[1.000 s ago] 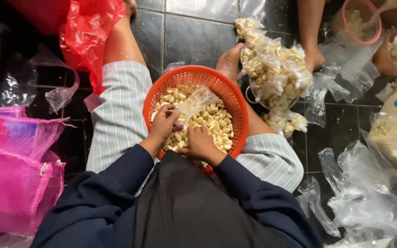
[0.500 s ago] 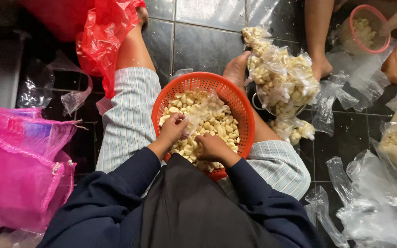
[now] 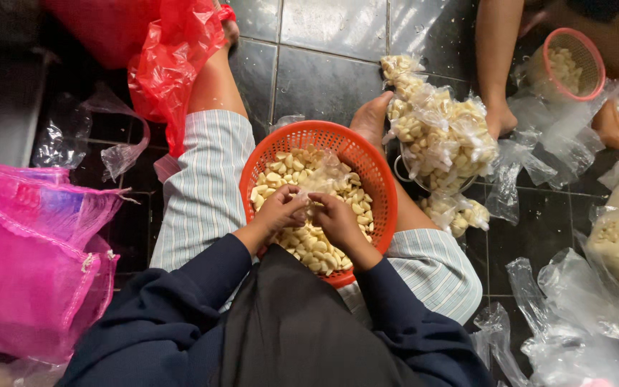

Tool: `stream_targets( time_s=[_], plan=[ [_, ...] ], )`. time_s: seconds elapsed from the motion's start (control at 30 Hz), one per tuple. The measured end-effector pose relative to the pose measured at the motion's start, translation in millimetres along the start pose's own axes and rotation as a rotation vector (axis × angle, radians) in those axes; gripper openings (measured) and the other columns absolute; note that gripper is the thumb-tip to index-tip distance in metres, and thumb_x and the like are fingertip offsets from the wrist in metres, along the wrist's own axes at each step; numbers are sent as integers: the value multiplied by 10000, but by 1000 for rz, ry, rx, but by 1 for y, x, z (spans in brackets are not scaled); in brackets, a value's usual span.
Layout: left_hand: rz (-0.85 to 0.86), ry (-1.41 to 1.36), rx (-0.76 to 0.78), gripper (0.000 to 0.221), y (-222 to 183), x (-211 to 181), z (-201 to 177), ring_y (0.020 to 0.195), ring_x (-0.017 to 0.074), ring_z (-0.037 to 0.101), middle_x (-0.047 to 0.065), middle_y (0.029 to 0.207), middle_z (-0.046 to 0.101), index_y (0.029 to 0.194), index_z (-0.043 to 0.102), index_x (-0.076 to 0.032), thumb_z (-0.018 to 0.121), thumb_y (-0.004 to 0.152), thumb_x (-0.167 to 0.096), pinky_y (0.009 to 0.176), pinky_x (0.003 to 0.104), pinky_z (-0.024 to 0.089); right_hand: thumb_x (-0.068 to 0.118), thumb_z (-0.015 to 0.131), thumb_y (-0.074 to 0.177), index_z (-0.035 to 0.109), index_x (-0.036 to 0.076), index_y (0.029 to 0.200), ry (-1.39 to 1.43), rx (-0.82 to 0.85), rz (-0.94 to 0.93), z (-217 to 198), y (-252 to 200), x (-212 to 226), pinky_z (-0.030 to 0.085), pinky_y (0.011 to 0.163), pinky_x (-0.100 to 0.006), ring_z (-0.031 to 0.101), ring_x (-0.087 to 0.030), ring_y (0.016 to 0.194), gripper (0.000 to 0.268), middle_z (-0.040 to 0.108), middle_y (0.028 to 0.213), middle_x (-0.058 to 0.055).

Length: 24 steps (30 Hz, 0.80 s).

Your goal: The person packages peeled garlic cloves from a red basket into small clear plastic bags by hand.

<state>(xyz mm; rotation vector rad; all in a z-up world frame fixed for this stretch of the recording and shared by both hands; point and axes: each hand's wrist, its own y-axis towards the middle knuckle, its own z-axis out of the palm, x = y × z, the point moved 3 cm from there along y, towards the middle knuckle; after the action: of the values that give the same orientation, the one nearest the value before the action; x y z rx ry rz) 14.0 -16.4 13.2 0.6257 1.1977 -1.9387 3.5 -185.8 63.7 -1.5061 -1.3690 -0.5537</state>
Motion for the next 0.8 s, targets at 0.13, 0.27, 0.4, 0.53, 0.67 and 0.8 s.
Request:
stream_targets(
  time_s=[0.13,0.27,0.4,0.53,0.67,0.8],
  plan=[
    [-3,-7,30,371,-11,-7,4,624,312,734,123,887,544,1187,623,-83,811,872,-132,583,468,685,96,765,874,775,128,1088,6,-124,9,-1,-3,15,640,578,-275,771,-228,869,217,762,1106,-68],
    [-35,-28,32,283,-1,6,-6,621,260,720,109,916,564,1153,639,-85,736,888,-97,589,459,685,80,863,803,646,52,1244,219,-112,45,-3,-1,11,650,569,-308,670,-277,965,492,590,1223,-185],
    [-10,-30,77,313,-1,6,-6,598,264,716,118,904,557,1152,643,-69,751,858,-69,562,445,680,115,836,821,680,16,1137,337,-27,124,-2,0,4,589,481,-235,705,-159,766,366,688,963,-93],
    [81,124,121,424,-10,-2,4,708,261,722,133,968,553,1209,658,-83,822,819,-56,621,462,683,153,811,801,714,60,941,212,-251,67,-4,18,-17,507,493,-256,651,-146,693,194,650,802,-59],
    [100,169,26,293,-4,0,-3,710,278,724,147,944,593,1168,674,-84,738,883,-61,611,456,679,332,855,718,690,180,962,-71,-281,143,-8,10,-1,536,680,-321,667,-195,824,332,660,835,-7],
    [64,-48,-68,269,1,-6,-13,723,291,706,101,979,533,1210,602,-80,664,950,-117,659,488,681,269,931,755,715,39,1096,185,-225,66,-23,29,-38,563,503,-245,669,-178,797,464,642,983,-115]
  ],
)
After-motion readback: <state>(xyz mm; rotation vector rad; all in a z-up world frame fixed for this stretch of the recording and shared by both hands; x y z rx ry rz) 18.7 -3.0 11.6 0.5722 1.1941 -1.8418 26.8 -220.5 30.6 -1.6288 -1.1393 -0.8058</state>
